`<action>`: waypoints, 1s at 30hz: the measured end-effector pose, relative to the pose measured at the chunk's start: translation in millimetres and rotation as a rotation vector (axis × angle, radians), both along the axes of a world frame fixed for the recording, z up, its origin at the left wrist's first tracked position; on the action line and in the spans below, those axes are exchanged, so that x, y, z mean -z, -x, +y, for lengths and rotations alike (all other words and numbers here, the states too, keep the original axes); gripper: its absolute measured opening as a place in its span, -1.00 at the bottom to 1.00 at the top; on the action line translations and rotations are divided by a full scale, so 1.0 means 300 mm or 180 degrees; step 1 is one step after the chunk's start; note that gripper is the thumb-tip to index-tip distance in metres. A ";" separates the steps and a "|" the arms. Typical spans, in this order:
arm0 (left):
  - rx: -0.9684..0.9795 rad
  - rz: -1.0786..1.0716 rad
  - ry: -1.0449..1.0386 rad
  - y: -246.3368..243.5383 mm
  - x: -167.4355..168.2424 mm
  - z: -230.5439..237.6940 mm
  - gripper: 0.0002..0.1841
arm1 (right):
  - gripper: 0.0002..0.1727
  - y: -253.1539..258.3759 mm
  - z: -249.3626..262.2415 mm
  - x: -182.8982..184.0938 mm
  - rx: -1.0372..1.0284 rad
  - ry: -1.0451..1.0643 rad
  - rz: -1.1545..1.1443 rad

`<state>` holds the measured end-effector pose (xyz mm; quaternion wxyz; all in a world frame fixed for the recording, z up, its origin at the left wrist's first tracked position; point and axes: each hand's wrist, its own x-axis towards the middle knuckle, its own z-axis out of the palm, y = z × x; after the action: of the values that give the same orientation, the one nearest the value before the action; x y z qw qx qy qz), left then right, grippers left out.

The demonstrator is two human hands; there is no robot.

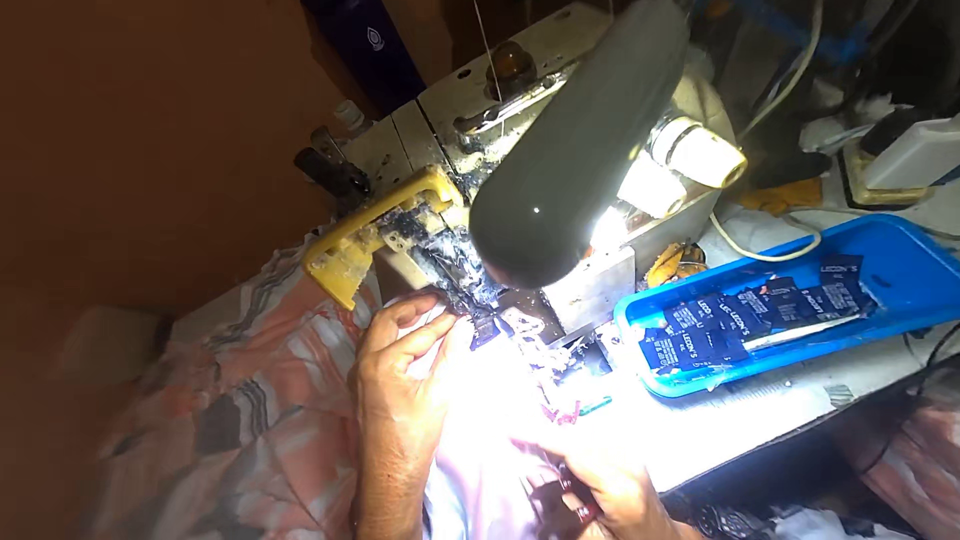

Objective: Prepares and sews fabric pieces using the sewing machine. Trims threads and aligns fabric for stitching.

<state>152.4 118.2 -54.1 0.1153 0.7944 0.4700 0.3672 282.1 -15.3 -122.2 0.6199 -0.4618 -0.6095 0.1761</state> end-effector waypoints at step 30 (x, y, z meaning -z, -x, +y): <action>0.0115 -0.0204 0.0135 0.018 -0.001 0.027 -0.76 | -0.86 -0.004 -0.032 -0.010 -0.0305 0.0156 0.0373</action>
<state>146.9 126.4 -53.8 0.1537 0.7879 0.4594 0.3803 283.2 -25.0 -119.0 0.6339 -0.4361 -0.5890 0.2472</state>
